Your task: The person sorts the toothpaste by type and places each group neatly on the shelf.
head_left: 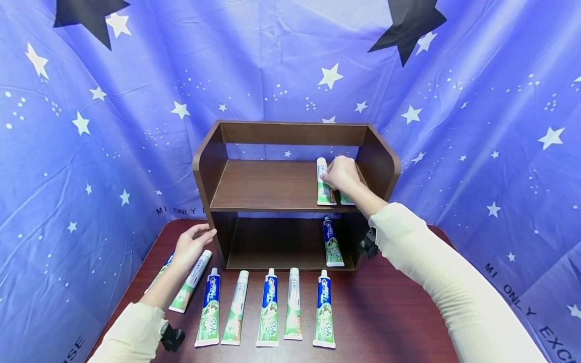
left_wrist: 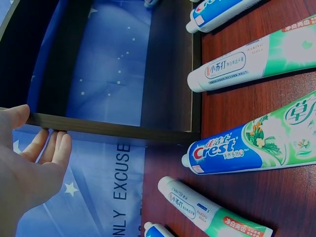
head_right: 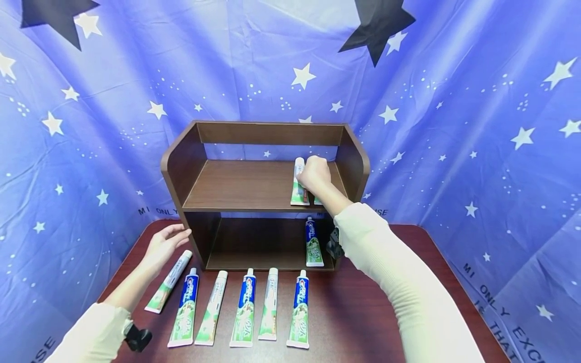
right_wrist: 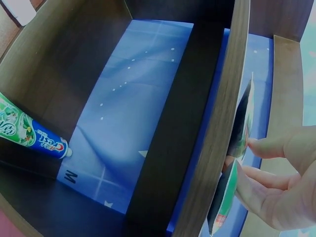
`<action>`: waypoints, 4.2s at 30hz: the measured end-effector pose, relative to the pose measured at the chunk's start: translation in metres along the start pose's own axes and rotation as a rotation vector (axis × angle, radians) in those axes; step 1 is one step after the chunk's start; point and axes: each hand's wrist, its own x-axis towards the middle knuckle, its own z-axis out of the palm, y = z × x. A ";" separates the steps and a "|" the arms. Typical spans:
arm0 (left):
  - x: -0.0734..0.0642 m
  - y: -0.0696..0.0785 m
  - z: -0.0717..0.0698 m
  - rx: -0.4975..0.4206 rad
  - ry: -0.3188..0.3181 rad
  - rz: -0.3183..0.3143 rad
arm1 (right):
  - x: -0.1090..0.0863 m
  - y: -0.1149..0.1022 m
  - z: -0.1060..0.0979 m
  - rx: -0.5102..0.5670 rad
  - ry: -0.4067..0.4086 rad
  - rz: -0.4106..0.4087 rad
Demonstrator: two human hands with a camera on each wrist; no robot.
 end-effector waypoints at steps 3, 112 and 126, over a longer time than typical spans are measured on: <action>0.000 -0.001 0.000 -0.003 -0.002 -0.002 | -0.002 0.000 -0.002 0.007 -0.015 0.017; 0.006 -0.002 -0.002 -0.026 -0.001 -0.004 | -0.197 0.103 0.208 0.421 -0.121 0.174; 0.004 -0.001 -0.002 -0.030 -0.007 -0.015 | -0.198 0.087 0.214 0.327 -0.101 0.145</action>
